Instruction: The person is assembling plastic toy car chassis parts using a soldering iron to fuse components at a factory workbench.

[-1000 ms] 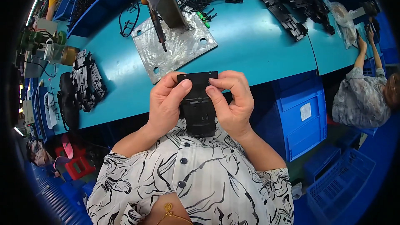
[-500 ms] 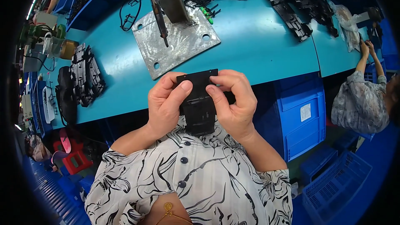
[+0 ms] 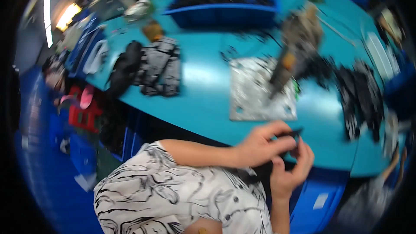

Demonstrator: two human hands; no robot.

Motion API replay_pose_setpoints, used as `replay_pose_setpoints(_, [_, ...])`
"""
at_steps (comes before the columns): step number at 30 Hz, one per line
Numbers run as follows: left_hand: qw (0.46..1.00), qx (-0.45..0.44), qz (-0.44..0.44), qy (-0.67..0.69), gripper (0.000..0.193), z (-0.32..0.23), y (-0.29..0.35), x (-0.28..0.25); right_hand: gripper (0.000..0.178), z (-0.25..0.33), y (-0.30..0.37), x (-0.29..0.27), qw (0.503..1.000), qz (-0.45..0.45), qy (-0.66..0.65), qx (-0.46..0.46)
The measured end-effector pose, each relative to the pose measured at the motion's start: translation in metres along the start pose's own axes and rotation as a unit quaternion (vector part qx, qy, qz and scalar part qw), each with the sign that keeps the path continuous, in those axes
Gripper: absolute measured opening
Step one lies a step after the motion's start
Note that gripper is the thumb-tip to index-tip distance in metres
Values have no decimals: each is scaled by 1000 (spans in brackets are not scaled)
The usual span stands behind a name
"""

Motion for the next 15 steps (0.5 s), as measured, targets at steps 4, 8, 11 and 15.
replay_pose_setpoints(4, [996, 41, 33, -74, 23, 3, -5, 4, 64, -10, 2, 0, 1000, 1, 16, -21])
replay_pose_setpoints(8, [983, 55, 43, -168, 27, 5, -3, -7, 45, -9, 4, 7, 995, 14, 73, -59])
replay_pose_setpoints(11, [974, 100, 26, -201, 21, 8, -4, -20, 36, -20, 6, 18, 997, 71, 3, 21])
replay_pose_setpoints(15, [909, 209, 3, -360, 23, -1, 0, -28, 35, -20, 10, 38, 928, 125, -298, 186])
Point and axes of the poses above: each hand's wrist, its own y-axis away from the middle knuckle, its own x-axis out of the palm, z = x × y, the point moved 6 cm from there along -y, towards the middle knuckle, and after that the axes turned 7 degrees about y, right-handed, at the moved point
